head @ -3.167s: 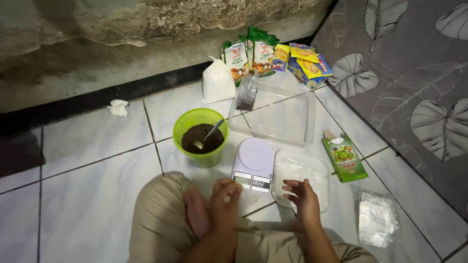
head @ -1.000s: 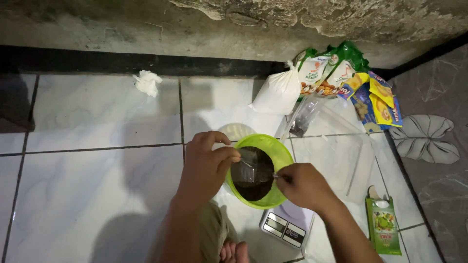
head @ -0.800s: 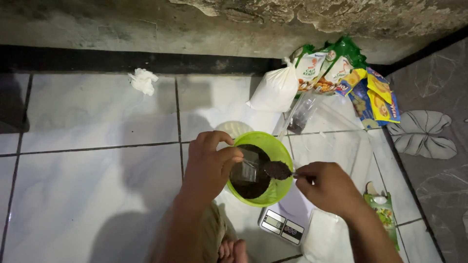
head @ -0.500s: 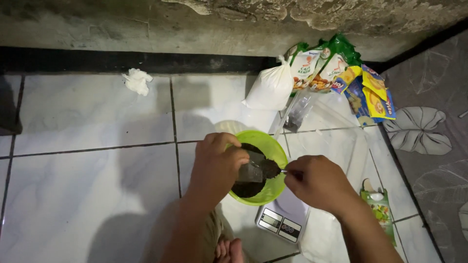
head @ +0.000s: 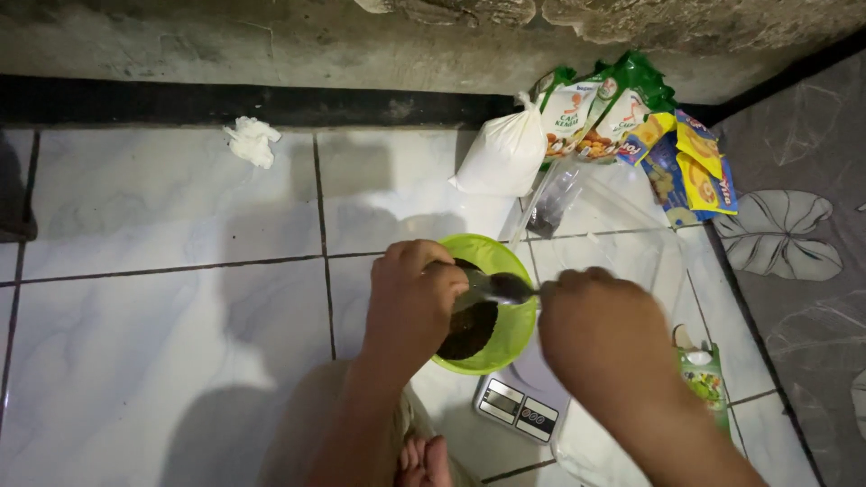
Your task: Packaging dark powder into small plastic bags using a spoon and a digital scale on the floor.
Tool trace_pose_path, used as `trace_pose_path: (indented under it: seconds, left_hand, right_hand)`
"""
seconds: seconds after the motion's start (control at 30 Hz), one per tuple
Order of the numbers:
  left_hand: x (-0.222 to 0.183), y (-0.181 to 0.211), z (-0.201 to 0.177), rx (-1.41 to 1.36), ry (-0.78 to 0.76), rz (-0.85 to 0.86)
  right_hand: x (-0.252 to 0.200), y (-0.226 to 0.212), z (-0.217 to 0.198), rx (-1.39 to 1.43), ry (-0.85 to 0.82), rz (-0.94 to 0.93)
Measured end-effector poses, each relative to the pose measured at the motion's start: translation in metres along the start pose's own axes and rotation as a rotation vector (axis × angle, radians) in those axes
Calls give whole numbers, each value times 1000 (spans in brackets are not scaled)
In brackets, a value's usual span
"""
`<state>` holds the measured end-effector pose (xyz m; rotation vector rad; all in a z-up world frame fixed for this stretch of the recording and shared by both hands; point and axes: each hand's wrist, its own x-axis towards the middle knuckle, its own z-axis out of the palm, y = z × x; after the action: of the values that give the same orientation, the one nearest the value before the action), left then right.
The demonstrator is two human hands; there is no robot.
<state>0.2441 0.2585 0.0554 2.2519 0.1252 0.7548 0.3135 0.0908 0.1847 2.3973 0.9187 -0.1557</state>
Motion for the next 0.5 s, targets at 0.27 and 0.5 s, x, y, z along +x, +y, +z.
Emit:
trace_pose_path:
  seconds: [0.27,0.5]
  left_hand:
    - [-1,-12,-30,-303,80,-32]
    - [-3,-6,-65,-330,-38,-104]
  right_hand:
    - [-14,44,-12,96,-130,351]
    - [11,13,24,377,-114,156]
